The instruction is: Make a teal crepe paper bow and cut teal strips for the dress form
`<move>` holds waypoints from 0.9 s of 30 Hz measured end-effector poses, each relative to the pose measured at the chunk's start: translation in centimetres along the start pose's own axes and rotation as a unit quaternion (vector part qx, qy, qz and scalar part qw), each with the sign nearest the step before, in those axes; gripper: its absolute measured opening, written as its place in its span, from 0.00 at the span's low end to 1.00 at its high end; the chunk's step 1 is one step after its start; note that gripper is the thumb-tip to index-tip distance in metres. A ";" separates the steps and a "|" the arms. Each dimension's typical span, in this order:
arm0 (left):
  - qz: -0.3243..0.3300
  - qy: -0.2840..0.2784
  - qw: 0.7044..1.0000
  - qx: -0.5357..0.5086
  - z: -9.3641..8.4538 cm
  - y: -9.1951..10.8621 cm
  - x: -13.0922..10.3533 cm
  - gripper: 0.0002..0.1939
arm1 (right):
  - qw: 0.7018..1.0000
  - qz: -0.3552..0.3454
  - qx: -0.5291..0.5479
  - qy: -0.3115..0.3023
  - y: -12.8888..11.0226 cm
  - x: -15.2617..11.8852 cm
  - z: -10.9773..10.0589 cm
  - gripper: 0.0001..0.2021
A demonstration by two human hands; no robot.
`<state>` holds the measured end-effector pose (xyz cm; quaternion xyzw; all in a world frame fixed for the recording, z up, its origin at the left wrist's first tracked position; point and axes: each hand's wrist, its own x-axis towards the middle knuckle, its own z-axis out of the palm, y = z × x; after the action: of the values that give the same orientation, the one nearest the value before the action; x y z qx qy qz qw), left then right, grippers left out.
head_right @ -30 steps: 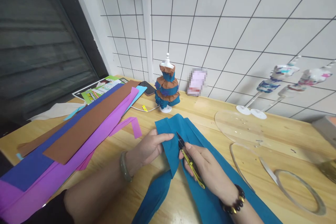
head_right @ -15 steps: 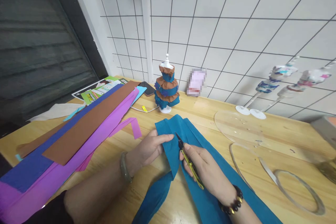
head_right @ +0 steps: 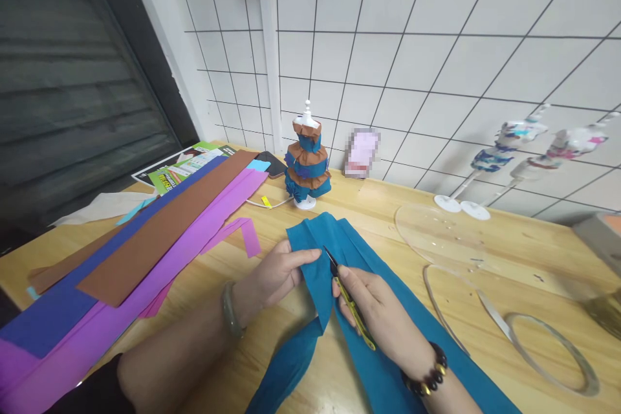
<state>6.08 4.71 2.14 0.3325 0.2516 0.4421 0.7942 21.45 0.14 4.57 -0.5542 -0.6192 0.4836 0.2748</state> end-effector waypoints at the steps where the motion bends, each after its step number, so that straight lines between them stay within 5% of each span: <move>1: 0.001 -0.002 1.000 0.000 0.0 0.0 0.0 0.15 | 1.000 -0.001 -0.003 0.000 0.0 0.0 0.0 0.23; 27: 0.041 0.043 0.998 0.020 -0.8 0.3 0.4 0.15 | 0.999 0.015 -0.016 -0.049 0.0 -0.1 0.8 0.22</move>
<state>5.53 5.43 1.84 0.3394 0.2802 0.4833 0.7568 20.77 -0.22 4.27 -0.5434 -0.6310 0.5043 0.2286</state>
